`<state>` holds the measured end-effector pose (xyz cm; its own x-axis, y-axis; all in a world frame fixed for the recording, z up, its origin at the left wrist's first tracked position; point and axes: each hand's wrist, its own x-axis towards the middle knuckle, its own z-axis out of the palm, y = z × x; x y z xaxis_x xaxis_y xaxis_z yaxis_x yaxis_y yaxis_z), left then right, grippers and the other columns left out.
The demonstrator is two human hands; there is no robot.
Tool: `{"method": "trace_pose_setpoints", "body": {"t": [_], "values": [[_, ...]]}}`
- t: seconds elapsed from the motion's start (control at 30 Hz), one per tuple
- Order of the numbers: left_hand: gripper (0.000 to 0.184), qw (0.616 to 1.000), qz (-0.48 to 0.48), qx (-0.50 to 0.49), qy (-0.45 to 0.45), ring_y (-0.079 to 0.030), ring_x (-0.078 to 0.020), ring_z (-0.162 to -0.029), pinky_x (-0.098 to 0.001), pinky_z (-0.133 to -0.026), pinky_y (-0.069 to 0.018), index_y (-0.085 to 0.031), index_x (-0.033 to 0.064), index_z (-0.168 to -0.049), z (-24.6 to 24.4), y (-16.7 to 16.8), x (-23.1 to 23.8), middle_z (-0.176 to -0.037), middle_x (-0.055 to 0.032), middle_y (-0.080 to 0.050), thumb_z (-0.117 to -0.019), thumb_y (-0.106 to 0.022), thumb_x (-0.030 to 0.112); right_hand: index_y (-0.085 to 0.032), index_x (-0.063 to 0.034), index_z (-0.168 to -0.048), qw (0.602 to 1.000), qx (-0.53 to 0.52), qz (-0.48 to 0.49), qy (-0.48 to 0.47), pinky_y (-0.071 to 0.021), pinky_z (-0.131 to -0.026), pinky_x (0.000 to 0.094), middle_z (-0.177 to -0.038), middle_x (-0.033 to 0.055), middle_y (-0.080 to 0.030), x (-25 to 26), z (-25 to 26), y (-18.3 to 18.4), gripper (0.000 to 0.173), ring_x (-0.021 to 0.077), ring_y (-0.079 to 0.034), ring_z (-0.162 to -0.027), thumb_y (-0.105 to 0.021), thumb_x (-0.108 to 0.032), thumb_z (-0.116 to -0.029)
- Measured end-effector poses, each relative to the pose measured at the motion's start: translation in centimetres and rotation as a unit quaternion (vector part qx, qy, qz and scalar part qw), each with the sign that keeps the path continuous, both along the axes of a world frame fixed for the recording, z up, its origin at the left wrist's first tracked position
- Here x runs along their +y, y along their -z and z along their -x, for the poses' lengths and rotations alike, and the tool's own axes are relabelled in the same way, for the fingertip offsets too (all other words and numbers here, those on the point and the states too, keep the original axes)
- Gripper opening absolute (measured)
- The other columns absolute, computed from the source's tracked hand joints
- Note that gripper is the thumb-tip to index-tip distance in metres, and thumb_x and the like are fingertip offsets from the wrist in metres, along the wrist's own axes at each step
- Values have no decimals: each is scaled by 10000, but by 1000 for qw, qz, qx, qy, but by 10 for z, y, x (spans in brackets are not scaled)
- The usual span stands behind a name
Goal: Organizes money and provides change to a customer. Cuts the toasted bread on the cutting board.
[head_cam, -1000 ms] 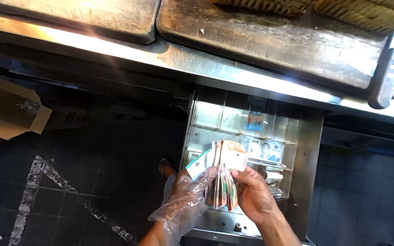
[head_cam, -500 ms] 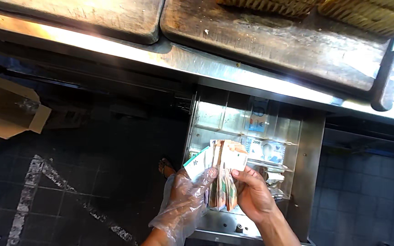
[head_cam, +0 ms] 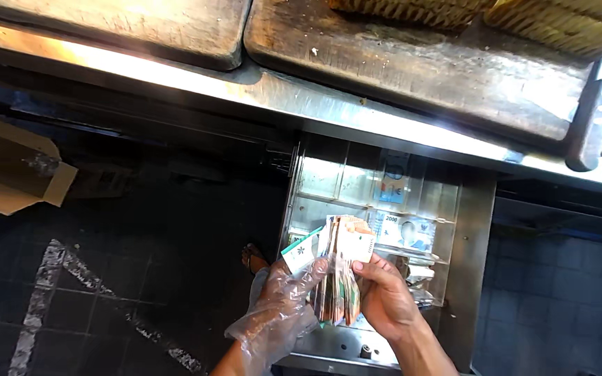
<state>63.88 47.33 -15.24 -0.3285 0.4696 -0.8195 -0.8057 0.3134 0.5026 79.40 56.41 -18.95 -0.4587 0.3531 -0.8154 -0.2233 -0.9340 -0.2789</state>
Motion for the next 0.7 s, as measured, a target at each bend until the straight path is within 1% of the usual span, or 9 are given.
{"method": "trace_pose_setpoints", "body": {"t": [0.1,0.17,0.27,0.4,0.5,0.57,0.63,0.7], "values": [[490,1000,-11,-11,7,-728,-212,-947,-366,-857,-624,-563,-3,-1248,1,0,-2,-1045,-148,-722,-835,-803,109,-678,39,-1014,999,19,24,12,-626,-816,442,-919,203,-727,0,0,1,186,248,-741,-845,-713,-33,-845],[504,1000,-5,10,4,-730,-200,-935,-351,-846,-626,-567,-12,-1240,-2,-1,-1,-1027,-140,-727,-812,-813,91,-677,38,-1007,999,31,32,18,-624,-818,444,-919,204,-727,-1,0,2,185,253,-742,-847,-717,-36,-842],[566,1000,6,12,6,-723,-201,-955,-348,-857,-622,-548,-5,-1267,-3,-1,-2,-1050,-139,-718,-795,-837,111,-674,21,-1017,997,58,48,27,-617,-844,455,-937,202,-727,-2,-1,3,186,257,-740,-872,-712,-42,-846],[523,1000,0,9,-3,-725,-196,-949,-344,-853,-622,-561,-8,-1250,-4,-2,0,-1044,-138,-722,-806,-820,86,-678,17,-1012,993,93,65,39,-613,-857,467,-952,202,-730,-3,-2,5,172,267,-741,-891,-714,-43,-854],[556,1000,0,8,8,-716,-183,-978,-333,-868,-617,-543,9,-1281,-3,-3,-1,-1072,-123,-714,-811,-820,115,-678,17,-1039,990,115,70,43,-608,-873,476,-978,206,-730,-4,-3,8,189,273,-740,-914,-709,-48,-864],[523,1000,-1,4,7,-722,-191,-964,-339,-859,-620,-552,2,-1262,-3,-5,0,-1056,-131,-719,-817,-809,97,-674,16,-1050,988,124,75,48,-606,-878,489,-988,212,-727,-6,-4,9,209,284,-738,-923,-718,-49,-857],[483,1000,-2,6,5,-726,-203,-947,-347,-853,-622,-558,-9,-1247,-4,-6,2,-1035,-142,-723,-829,-786,70,-672,18,-1033,988,124,79,52,-606,-873,493,-979,213,-728,-6,-4,10,208,287,-739,-918,-728,-51,-846],[472,1000,2,11,9,-724,-201,-963,-347,-865,-621,-551,-4,-1266,-4,-6,1,-1052,-139,-720,-851,-763,70,-674,16,-1031,987,129,82,52,-606,-878,492,-984,213,-727,-7,-4,10,203,288,-738,-928,-728,-49,-846]]}}
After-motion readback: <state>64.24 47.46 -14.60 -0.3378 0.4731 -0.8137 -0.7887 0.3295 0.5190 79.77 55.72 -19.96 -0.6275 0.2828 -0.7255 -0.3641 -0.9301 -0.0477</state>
